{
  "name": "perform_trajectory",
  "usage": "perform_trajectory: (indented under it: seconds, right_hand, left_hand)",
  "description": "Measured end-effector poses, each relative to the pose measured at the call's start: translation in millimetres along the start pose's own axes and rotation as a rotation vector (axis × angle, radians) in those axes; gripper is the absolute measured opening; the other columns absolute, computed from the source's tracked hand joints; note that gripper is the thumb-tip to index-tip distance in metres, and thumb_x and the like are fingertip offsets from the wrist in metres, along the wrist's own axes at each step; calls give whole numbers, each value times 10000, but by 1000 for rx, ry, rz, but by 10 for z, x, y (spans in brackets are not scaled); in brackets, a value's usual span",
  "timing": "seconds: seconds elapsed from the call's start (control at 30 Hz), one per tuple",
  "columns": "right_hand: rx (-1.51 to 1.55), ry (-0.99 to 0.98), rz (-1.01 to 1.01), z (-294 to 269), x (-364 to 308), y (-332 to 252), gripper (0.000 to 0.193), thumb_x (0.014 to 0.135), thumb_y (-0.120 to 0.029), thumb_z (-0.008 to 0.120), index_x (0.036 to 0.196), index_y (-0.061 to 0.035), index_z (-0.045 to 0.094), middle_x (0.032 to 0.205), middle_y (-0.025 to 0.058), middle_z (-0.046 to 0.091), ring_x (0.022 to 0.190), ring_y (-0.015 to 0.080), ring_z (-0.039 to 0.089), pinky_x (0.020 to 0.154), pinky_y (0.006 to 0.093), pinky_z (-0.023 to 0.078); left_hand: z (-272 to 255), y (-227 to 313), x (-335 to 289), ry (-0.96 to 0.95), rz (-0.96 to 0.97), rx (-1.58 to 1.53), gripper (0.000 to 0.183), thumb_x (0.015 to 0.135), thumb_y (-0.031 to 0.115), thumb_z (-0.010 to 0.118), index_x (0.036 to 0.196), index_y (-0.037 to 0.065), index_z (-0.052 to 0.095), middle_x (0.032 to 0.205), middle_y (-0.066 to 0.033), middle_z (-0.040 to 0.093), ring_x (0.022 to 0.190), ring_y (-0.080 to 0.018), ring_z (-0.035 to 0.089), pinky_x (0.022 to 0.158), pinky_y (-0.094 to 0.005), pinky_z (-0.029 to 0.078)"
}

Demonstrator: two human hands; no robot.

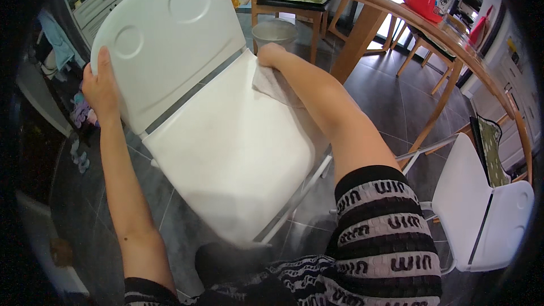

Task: Cleaning a white plastic chair with a cloth.

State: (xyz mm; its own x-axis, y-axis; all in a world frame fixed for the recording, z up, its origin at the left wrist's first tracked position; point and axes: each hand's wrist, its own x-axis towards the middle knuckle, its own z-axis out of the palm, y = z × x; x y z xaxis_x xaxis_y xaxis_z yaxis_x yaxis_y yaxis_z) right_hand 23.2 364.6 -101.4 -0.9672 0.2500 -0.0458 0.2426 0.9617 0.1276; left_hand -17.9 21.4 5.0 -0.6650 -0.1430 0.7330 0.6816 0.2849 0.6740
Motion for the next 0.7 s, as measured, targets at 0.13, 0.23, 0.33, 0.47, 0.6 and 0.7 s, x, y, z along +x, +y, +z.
perform_trajectory:
  seconds: [0.13, 0.23, 0.33, 0.47, 0.6, 0.7]
  right_hand:
    - [48, 197, -227, 72, -293, 231, 232, 777, -120, 445, 845, 37, 602, 879, 242, 601, 833, 354, 599, 734, 416, 468]
    - [106, 151, -175, -137, -1164, 139, 209, 781, -140, 435, 773, 36, 548, 806, 230, 601, 797, 360, 592, 698, 435, 466]
    - [444, 195, 152, -196, -2069, 62, 249, 823, -198, 448, 800, 43, 506, 773, 222, 575, 773, 386, 564, 692, 462, 433]
    - [474, 624, 145, 225, -2401, 83, 360, 886, -301, 368, 820, 29, 495, 834, 232, 549, 787, 414, 536, 712, 464, 403]
    - [549, 220, 260, -32, -2011, 260, 350, 882, -270, 371, 807, 27, 541, 991, 242, 539, 900, 381, 525, 728, 435, 415]
    - [1093, -47, 332, -110, -1881, 404, 363, 885, -289, 348, 817, 14, 538, 935, 262, 555, 883, 369, 547, 752, 406, 418]
  left_hand:
    - [63, -88, 53, 45, 57, 91, 513, 807, 458, 554, 884, -48, 580, 816, -121, 617, 744, -193, 578, 692, -298, 445]
    - [-10, -63, 51, 32, 41, 92, 520, 801, 465, 556, 877, -49, 573, 802, -127, 608, 720, -206, 580, 676, -307, 451]
    - [-14, -21, 38, -8, 4, 57, 544, 797, 489, 556, 880, -49, 568, 804, -130, 606, 721, -202, 579, 675, -307, 453]
    - [15, 31, 43, 14, -6, 62, 542, 802, 483, 550, 893, -51, 567, 813, -134, 613, 733, -209, 586, 678, -304, 454]
    - [18, 70, 1, 36, -10, 135, 545, 807, 481, 543, 907, -54, 566, 833, -142, 619, 753, -226, 591, 686, -302, 453]
    - [8, 64, 4, 11, -42, 101, 555, 807, 485, 540, 915, -60, 563, 843, -153, 617, 760, -238, 591, 689, -308, 453]
